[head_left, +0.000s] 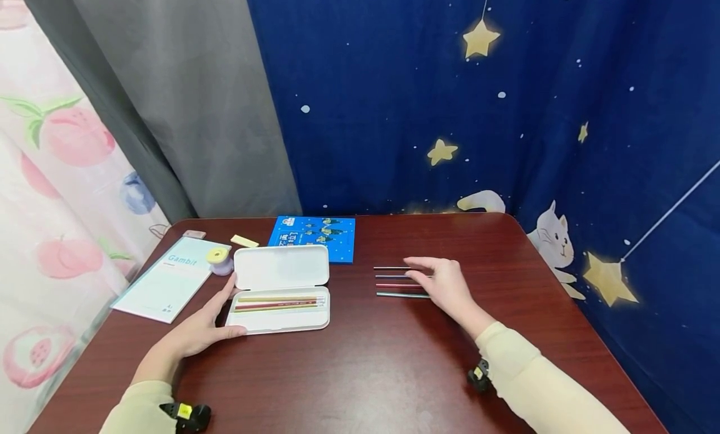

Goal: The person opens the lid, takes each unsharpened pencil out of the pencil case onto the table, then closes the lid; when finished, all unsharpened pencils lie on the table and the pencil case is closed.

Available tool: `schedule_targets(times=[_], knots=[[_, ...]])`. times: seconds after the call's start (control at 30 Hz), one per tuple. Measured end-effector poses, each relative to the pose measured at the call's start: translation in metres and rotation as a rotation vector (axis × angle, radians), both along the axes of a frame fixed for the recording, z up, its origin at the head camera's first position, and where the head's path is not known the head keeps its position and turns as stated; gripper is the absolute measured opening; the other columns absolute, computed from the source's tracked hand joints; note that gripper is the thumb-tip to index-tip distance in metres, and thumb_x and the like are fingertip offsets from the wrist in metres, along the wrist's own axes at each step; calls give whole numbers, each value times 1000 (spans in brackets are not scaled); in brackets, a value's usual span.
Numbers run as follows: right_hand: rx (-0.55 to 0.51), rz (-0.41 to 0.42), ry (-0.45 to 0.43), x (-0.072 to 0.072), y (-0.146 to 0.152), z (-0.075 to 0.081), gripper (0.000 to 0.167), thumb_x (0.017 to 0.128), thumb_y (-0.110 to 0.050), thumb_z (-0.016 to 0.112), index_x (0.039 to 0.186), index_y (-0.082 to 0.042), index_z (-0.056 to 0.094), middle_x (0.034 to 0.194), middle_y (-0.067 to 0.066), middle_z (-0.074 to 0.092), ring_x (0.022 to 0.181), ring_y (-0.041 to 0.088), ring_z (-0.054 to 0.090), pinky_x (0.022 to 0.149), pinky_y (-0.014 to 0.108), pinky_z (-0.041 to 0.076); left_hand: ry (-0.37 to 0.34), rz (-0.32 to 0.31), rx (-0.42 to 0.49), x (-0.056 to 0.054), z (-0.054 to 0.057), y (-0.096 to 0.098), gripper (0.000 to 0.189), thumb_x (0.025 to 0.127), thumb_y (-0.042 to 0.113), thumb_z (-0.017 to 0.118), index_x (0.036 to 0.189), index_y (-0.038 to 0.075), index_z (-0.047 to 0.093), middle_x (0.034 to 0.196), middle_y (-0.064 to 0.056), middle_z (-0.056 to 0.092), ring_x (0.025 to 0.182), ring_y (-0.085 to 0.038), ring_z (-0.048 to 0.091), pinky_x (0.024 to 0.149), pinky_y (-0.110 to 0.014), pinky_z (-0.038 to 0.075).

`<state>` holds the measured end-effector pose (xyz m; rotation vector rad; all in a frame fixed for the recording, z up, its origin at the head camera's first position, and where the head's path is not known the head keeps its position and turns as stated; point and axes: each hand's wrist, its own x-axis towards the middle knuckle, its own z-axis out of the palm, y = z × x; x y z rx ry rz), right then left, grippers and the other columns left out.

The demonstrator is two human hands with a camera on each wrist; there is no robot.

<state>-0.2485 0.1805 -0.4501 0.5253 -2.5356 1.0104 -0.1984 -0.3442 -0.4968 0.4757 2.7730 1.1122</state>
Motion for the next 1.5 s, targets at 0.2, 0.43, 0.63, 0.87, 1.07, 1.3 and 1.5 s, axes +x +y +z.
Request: schedule_targets(times=[0.2, 0.43, 0.63, 0.87, 1.07, 1.3, 1.5], knots=[[-14, 100, -78, -5, -58, 2, 25, 94, -22, 81, 119, -20, 81, 107, -1, 80, 54, 13, 64, 61, 29, 54, -13, 8, 0, 2, 2, -1, 123, 87, 38, 85, 169, 26, -7, 169, -25, 17, 149, -46, 20, 109, -74, 24], [22, 157, -127, -9, -115, -1, 29, 94, -22, 80, 122, -16, 80, 116, 1, 78, 99, 14, 75, 89, 34, 59, -6, -1, 9, 0, 5, 1, 124, 87, 38, 85, 169, 24, -7, 166, -26, 24, 147, -46, 23, 109, -74, 24], [78, 192, -134, -9, -149, -7, 27, 94, -21, 81, 120, -17, 81, 114, -2, 79, 109, 13, 73, 93, 32, 57, -8, 7, 1, 0, 3, 0, 124, 87, 38, 85, 169, 24, -7, 168, -26, 20, 148, -46, 22, 109, -74, 24], [207, 213, -141, -5, -178, -11, 25, 96, -23, 78, 120, -20, 81, 113, -3, 79, 109, 11, 72, 91, 26, 57, -5, 3, -3, 0, 3, 1, 124, 87, 40, 85, 169, 22, -7, 166, -26, 25, 147, -45, 24, 110, -73, 24], [324, 180, -151, -4, -194, -15, 25, 97, -26, 77, 121, -23, 81, 114, -5, 78, 109, 10, 72, 88, 27, 57, -17, -2, 5, 0, 5, 2, 123, 88, 40, 84, 169, 24, -7, 169, -25, 19, 149, -45, 21, 110, -73, 23], [357, 177, -131, -3, -201, -20, 26, 95, -29, 78, 121, -24, 81, 112, -6, 79, 105, 9, 73, 88, 26, 57, -22, 3, 3, -1, 6, 3, 122, 88, 41, 84, 169, 23, -6, 171, -24, 14, 150, -46, 20, 111, -75, 22], [413, 180, -111, -3, -204, -27, 26, 94, -33, 79, 119, -26, 82, 109, -9, 79, 104, 9, 73, 95, 30, 53, -26, 5, 4, -1, 5, 2, 123, 88, 40, 84, 169, 22, -6, 170, -25, 14, 150, -46, 20, 111, -74, 22]])
